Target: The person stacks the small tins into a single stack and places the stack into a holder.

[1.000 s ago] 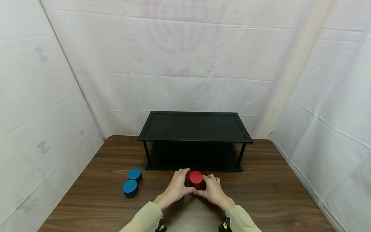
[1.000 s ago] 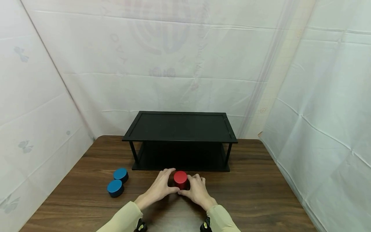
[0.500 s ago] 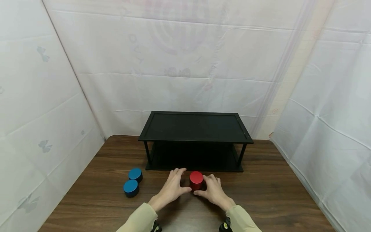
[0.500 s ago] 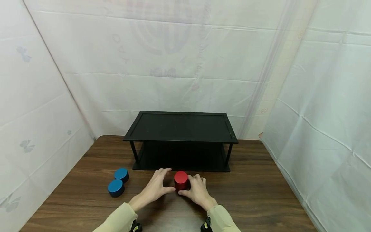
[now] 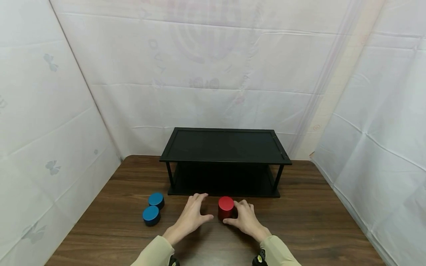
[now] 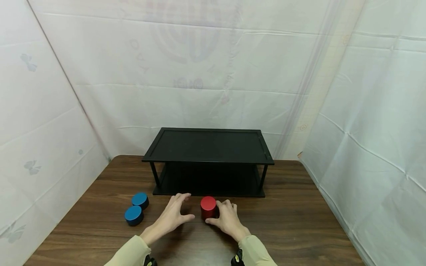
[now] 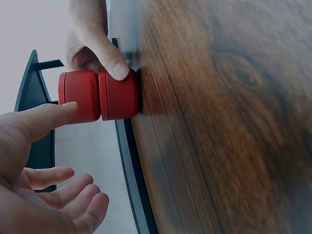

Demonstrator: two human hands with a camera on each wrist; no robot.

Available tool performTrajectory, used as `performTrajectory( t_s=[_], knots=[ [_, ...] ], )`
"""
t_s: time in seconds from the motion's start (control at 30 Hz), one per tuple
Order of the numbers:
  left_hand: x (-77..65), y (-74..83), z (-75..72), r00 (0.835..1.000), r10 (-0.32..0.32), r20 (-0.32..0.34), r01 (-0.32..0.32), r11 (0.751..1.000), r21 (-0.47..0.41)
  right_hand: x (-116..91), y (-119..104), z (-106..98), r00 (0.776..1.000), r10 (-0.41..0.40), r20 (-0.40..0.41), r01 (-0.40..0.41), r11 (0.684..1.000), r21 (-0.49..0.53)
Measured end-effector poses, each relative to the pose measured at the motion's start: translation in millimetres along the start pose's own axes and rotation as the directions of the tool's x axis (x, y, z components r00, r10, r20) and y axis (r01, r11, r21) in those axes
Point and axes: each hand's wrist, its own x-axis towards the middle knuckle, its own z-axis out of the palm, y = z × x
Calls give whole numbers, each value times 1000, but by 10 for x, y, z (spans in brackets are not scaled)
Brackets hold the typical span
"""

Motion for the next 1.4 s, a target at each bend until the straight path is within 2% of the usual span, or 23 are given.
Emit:
performTrajectory(
  t_s=[0.53, 1.4],
  knots=[
    [-62, -56, -81, 997, -32, -66, 33, 999, 10, -2, -18, -13, 1000, 18, 4, -18, 1000, 19],
    [-87, -200, -271, 987, -91, -131, 96, 995, 32, 12, -17, -21, 1000, 1, -13, -1, 1000, -4]
  ],
)
